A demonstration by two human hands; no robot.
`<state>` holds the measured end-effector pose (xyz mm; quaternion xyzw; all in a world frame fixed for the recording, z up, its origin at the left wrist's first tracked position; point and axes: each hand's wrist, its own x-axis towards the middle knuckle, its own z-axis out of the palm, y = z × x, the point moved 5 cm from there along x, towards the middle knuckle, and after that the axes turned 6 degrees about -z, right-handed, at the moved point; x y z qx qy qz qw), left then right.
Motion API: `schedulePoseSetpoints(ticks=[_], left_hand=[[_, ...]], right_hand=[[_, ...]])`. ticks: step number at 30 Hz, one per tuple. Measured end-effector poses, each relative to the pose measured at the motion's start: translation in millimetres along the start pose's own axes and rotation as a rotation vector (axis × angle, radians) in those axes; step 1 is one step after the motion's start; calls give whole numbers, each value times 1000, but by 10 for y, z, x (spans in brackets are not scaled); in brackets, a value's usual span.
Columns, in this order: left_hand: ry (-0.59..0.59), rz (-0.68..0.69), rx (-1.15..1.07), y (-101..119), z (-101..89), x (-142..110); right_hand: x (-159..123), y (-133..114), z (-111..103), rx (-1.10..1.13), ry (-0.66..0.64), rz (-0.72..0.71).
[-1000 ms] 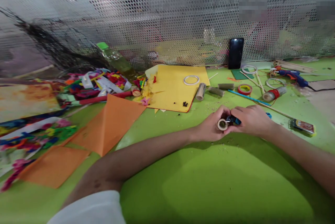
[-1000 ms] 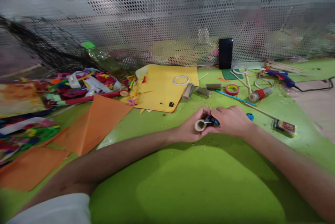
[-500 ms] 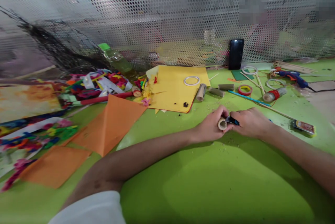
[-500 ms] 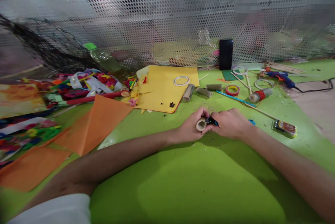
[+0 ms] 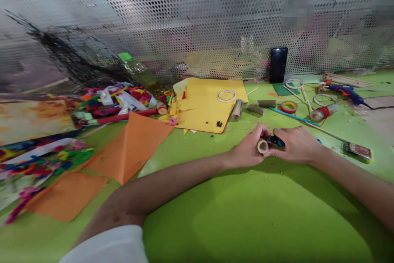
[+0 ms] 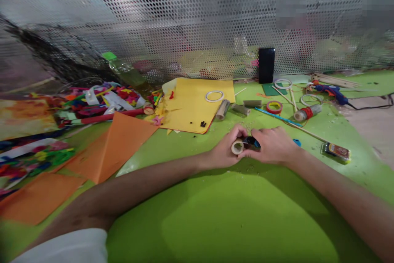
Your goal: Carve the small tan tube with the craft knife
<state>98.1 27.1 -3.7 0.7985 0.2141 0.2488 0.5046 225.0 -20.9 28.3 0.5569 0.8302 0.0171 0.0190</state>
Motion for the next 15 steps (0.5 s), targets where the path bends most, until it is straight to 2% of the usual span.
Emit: schedulePoseSetpoints(ticks=[6, 15], left_hand=[[-42, 57, -10, -4, 9, -13], [55, -9, 97, 29, -26, -29]], right_hand=[[3, -32, -3, -35, 4, -8], [16, -60, 22, -115, -39, -3]])
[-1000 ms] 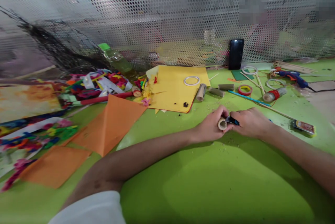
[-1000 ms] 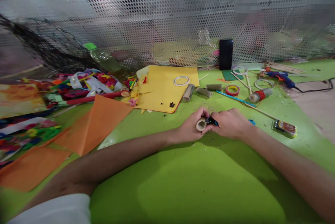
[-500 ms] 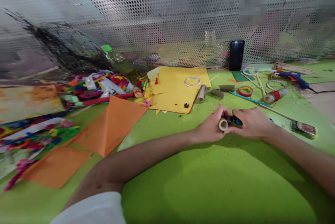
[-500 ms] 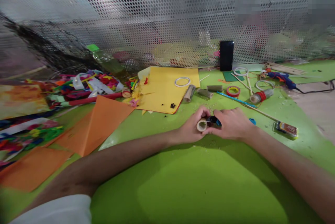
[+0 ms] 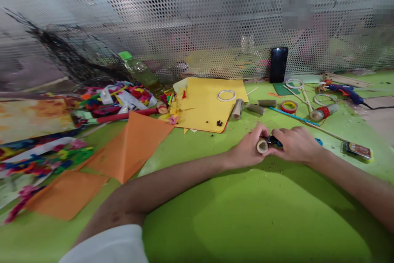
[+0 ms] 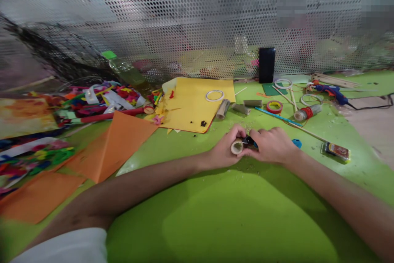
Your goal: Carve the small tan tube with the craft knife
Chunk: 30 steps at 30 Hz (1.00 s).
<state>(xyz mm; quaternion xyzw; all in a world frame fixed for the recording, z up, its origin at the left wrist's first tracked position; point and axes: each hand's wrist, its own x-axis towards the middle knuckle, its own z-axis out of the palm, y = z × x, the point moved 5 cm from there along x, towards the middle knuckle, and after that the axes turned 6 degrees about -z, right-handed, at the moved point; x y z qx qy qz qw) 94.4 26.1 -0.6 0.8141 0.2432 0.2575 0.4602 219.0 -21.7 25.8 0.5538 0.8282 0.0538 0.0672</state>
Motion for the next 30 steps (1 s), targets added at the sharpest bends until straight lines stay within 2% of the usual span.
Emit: schedulePoseSetpoints(ticks=[5, 11, 20, 30], left_hand=[[56, -36, 60, 25, -14, 4], [50, -81, 5, 10, -30, 20], [-65, 53, -161, -31, 4, 32], [-64, 72, -94, 17, -4, 6]], right_hand=[[5, 6, 14, 26, -30, 11], [12, 27, 43, 60, -30, 27], [-13, 64, -29, 142, 53, 89], [-6, 5, -32, 122, 26, 75]])
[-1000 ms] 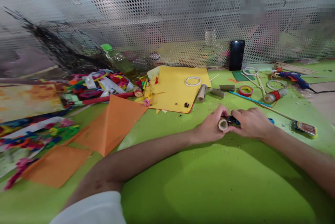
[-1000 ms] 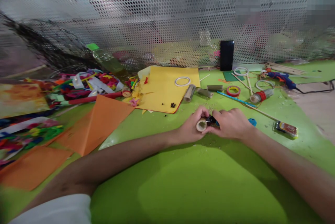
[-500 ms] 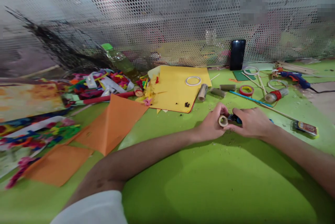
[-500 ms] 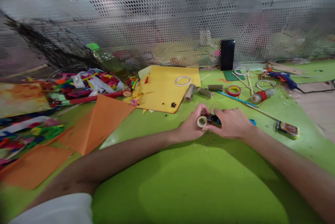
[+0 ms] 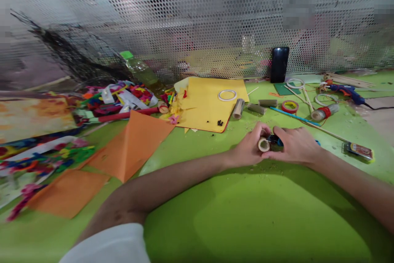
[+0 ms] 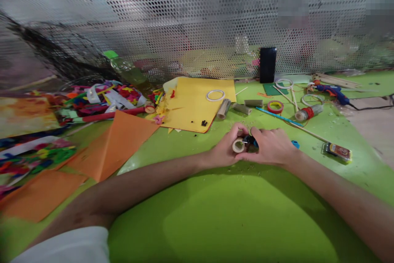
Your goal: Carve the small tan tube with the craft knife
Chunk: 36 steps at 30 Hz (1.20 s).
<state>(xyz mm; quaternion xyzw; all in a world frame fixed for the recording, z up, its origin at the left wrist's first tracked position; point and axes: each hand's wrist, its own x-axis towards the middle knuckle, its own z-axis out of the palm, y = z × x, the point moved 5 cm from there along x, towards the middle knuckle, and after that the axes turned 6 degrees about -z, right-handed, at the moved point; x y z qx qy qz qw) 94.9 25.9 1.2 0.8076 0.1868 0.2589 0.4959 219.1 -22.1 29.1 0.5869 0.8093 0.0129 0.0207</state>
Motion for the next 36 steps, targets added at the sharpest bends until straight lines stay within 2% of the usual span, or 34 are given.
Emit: schedulePoseSetpoints(ticks=[5, 12, 18, 28, 36], left_hand=[[2, 1, 6, 17, -3, -2], [64, -20, 106, 7, -36, -12], [72, -7, 129, 24, -33, -23], [104, -61, 228, 10, -42, -22], [132, -98, 240, 23, -47, -21]], right_hand=[[-6, -3, -7, -23, -19, 37], [-17, -3, -8, -40, 15, 89], [-17, -12, -4, -34, -6, 55], [-16, -25, 25, -10, -31, -6], [0, -5, 51, 33, -58, 2]])
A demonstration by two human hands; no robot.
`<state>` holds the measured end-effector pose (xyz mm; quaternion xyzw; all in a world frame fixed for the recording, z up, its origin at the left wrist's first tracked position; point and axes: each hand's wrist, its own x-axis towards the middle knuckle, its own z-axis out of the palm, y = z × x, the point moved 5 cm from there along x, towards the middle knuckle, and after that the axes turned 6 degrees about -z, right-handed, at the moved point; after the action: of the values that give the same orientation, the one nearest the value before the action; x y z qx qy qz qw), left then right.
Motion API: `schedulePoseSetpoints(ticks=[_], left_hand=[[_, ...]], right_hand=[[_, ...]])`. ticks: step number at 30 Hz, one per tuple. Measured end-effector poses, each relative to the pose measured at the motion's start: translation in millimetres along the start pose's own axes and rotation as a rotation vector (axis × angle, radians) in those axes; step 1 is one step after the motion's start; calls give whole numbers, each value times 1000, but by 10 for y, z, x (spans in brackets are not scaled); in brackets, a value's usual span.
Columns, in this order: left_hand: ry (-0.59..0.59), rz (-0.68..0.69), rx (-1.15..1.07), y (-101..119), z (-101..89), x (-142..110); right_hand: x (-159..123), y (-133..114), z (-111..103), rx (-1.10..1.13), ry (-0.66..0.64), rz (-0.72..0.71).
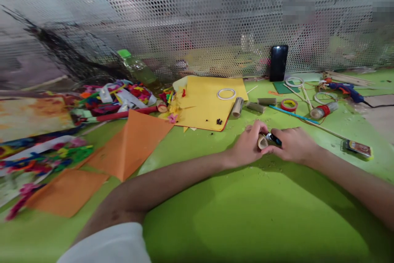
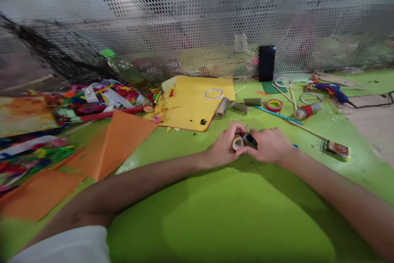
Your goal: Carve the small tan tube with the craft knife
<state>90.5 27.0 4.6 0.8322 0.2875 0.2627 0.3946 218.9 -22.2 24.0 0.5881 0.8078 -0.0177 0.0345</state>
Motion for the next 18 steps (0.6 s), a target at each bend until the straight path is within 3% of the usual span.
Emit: schedulePoseSetpoints(ticks=[10, 18], left_hand=[[5, 47, 71, 22, -7, -14], [-95, 116, -97, -13, 43, 6]], right_hand=[[-20, -1, -38, 32, -1, -5], [-39, -6, -111, -33, 47, 1]])
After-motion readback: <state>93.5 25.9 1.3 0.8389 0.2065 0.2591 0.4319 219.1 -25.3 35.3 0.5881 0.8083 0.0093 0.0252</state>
